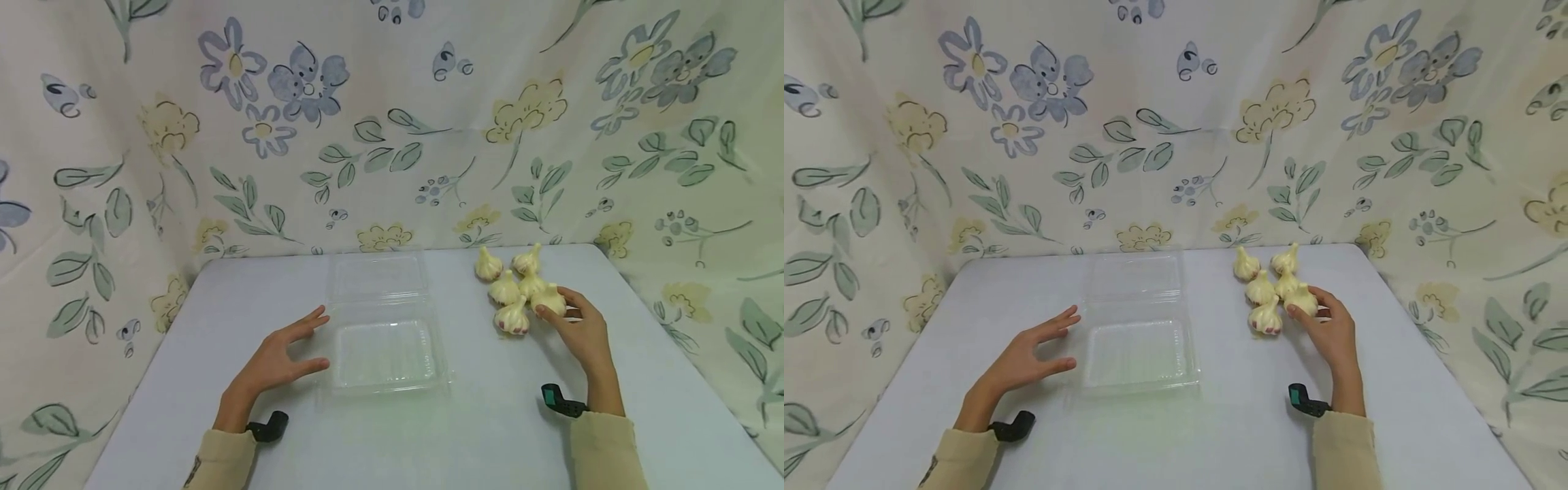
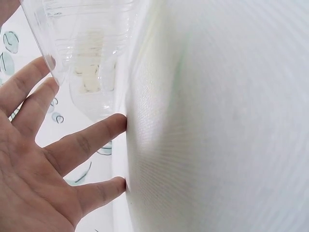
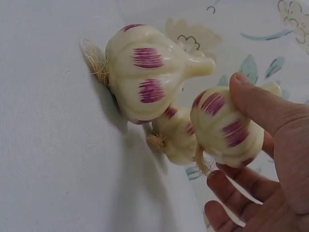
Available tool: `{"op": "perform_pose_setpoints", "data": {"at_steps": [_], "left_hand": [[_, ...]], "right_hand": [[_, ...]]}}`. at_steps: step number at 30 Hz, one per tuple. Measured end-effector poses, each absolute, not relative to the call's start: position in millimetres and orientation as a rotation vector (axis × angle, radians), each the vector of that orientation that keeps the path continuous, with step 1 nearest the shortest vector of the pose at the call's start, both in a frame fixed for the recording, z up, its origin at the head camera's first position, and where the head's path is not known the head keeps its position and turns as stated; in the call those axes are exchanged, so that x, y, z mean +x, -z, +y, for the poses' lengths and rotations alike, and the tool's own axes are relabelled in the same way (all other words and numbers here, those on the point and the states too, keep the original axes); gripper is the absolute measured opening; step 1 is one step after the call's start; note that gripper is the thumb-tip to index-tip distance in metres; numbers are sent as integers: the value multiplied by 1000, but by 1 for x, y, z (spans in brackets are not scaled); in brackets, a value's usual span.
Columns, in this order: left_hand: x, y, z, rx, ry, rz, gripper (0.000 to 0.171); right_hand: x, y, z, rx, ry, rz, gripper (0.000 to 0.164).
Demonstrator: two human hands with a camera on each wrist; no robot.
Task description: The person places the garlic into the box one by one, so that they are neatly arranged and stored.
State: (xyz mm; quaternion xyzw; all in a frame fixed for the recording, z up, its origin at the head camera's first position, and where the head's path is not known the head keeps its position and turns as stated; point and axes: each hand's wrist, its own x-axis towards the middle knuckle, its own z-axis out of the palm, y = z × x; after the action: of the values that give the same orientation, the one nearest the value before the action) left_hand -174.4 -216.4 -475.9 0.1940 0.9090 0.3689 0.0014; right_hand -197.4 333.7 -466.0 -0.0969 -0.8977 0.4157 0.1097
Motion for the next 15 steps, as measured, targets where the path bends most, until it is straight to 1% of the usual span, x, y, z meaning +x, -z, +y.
{"op": "perform_pose_setpoints", "data": {"at_steps": [10, 15], "left_hand": [[-172, 478, -218, 623, -1183, 2848, 77], [-174, 479, -217, 637, -1189, 2850, 77]], "right_hand": [[-197, 464, 330, -167, -1220, -2573, 69], [-195, 459, 329, -142, -1240, -2550, 69]]}}
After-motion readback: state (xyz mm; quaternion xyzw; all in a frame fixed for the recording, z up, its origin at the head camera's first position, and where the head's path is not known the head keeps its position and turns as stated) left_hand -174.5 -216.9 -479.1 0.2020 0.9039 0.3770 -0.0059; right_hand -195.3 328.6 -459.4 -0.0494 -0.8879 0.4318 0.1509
